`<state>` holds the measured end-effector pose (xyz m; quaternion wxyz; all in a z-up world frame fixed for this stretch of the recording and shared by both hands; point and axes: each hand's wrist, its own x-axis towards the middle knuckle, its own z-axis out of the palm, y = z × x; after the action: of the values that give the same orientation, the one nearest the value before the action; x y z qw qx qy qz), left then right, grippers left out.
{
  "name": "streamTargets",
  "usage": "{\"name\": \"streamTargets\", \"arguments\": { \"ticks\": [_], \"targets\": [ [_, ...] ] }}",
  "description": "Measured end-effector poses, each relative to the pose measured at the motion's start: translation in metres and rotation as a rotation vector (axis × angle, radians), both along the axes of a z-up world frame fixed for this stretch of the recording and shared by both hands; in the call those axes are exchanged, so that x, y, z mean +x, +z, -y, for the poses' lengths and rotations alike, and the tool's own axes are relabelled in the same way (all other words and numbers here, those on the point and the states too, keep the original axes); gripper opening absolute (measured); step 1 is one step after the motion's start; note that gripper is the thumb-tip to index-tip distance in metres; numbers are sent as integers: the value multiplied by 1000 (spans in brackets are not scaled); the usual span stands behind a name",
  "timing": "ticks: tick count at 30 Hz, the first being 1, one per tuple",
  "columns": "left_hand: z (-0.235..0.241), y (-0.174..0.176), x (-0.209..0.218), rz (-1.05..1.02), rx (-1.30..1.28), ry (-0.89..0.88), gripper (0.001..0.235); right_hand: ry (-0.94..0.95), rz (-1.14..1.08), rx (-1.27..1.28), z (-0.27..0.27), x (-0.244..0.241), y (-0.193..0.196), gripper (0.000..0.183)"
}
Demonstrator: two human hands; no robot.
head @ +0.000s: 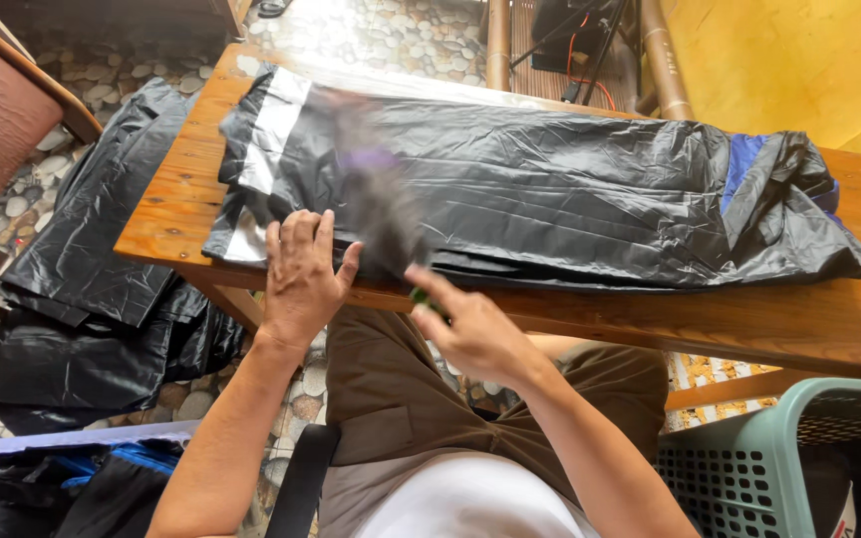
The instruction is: The person secures a black plastic bag with a blue clip, then uses a feather duster to wipe the surface of the bag. They place the bag into a basket, retrieve a larger black plastic bag, and continue wiping it with the duster on a wooden table.
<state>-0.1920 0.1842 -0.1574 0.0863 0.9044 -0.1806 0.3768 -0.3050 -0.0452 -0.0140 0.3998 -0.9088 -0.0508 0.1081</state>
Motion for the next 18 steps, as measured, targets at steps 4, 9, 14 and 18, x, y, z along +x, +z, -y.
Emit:
{"name": "streamTargets", "arguments": {
  "ticks": [4,9,14,18],
  "targets": [
    [11,58,-24,214,-3,-79,36,127,-5,630,40,20,-87,54],
    [3,27,-14,69,45,7,38,-198,-31,76,49,-34,8,56],
    [-3,23,-2,3,181,46,40,-443,-51,56,152,-33,9,51],
    [-7,20,-1,-68,323,122,46,-936,-68,-437,267,-29,-18,54]
  ]
}}
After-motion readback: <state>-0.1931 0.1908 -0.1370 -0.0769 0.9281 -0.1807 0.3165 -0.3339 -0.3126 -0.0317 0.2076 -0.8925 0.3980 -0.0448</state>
